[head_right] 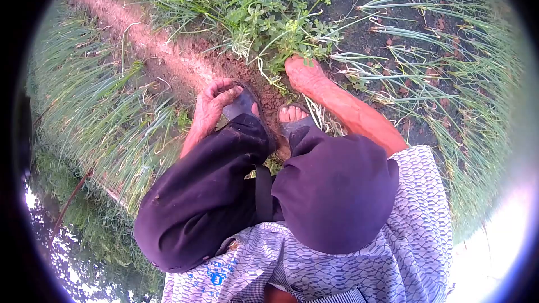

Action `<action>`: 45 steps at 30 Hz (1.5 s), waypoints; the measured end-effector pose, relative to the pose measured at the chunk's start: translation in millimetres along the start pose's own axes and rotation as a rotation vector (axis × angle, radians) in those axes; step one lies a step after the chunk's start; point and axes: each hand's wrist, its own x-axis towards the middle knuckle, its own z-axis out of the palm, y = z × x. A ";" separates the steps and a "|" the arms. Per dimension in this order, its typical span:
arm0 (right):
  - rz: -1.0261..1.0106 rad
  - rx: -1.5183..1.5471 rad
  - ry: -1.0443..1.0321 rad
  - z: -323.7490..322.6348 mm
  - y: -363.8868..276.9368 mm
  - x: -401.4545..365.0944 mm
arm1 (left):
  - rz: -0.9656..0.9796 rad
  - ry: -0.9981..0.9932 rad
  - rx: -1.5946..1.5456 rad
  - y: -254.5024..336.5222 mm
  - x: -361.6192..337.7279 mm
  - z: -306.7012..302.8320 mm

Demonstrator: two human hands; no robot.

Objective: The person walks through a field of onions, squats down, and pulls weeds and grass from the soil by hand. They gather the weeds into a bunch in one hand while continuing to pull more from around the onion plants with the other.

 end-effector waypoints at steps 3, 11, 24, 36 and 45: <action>-0.054 -0.004 -0.043 15.2 9.9 7.0 | -0.017 0.053 0.039 5.6 -6.0 -1.4; -0.030 0.044 -0.098 92.8 55.1 34.1 | -0.039 0.012 -0.032 -10.5 3.0 -4.4; 0.335 0.897 0.208 9.0 39.9 -29.7 | -0.032 0.046 -0.139 -24.4 5.7 -5.0; -0.088 0.276 0.256 35.6 11.6 -5.1 | 0.046 -0.098 -0.059 11.7 -9.5 8.5; -0.140 0.237 0.038 13.2 7.8 4.3 | 0.091 -0.062 -0.033 5.5 -6.1 9.6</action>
